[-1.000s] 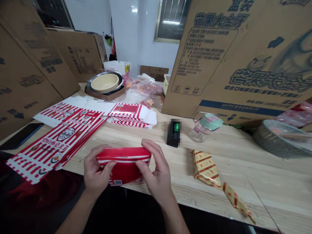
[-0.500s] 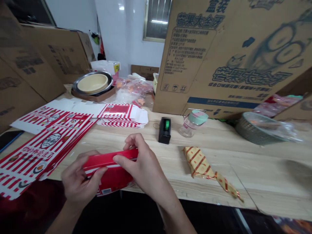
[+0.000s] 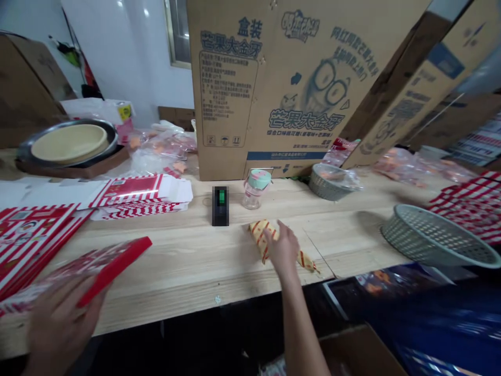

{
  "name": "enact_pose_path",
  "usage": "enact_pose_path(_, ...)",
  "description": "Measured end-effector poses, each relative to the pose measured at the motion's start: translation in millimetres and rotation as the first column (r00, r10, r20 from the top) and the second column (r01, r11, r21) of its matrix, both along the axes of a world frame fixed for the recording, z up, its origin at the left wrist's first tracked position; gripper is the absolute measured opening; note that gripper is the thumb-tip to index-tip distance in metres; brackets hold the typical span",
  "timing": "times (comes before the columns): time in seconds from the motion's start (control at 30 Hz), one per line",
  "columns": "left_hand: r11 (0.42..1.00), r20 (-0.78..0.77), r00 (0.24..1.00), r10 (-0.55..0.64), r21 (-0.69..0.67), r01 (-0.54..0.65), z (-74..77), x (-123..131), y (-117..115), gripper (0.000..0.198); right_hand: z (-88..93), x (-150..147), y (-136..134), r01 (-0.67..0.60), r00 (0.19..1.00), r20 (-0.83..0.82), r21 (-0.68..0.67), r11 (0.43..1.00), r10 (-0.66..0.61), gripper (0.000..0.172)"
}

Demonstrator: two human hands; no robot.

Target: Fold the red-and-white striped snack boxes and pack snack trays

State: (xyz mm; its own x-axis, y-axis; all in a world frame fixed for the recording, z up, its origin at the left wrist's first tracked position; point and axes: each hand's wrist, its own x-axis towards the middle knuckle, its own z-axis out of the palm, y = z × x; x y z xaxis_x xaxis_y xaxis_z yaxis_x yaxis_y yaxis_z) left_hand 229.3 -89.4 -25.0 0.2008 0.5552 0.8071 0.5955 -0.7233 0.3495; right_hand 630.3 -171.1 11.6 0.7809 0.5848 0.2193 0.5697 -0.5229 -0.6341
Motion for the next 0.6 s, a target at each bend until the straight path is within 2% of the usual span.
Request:
enact_pose_path(0.03,1.0,-0.122,0.993,-0.005,0.027,0.008,-10.8,4.8,1.8,0.031,-12.2,16.9,-8.4,0.055,0.998,-0.028,-0.035,0.998,-0.056,0.069)
enact_pose_path(0.1,0.999,-0.29,0.956,-0.035,0.025,0.044,-29.8,17.9,0.2,0.043,-32.1,39.0,-23.2,0.065,0.994,-0.081,-0.072,0.995,-0.071,0.082)
enact_pose_path(0.17,1.0,-0.312,0.95,-0.012,-0.02,0.006,-43.0,31.4,-4.1,0.053,-45.7,47.2,-32.6,0.021,0.992,-0.124,-0.066,0.998,-0.029,0.083)
enact_pose_path(0.23,0.991,-0.315,0.945,0.094,-0.064,-0.12,-50.5,41.7,-6.9,0.055,-53.6,46.0,-35.9,-0.022,0.988,-0.155,-0.037,0.999,0.016,0.077)
enact_pose_path(0.3,0.965,-0.361,0.914,0.188,-0.103,-0.239,-54.6,47.6,-6.5,0.054,-57.4,39.7,-34.8,-0.045,0.983,-0.177,0.005,0.999,0.045,0.07)
enact_pose_path(0.37,0.948,-0.44,0.874,0.205,-0.133,-0.29,-57.4,49.7,-3.9,0.055,-59.3,30.9,-32.3,-0.054,0.978,-0.199,0.048,0.997,0.062,0.065)
enact_pose_path(0.5,0.942,-0.544,0.821,0.175,-0.151,-0.301,-59.5,49.4,2.5,0.06,-63.1,10.0,-29.8,-0.055,0.964,-0.253,0.131,0.99,0.087,0.058)
enact_pose_path(0.6,0.938,-0.57,0.81,0.138,-0.186,-0.292,-55.3,52.3,9.6,0.064,-67.3,-7.6,-28.6,-0.007,0.94,-0.332,0.197,0.98,0.073,0.053)
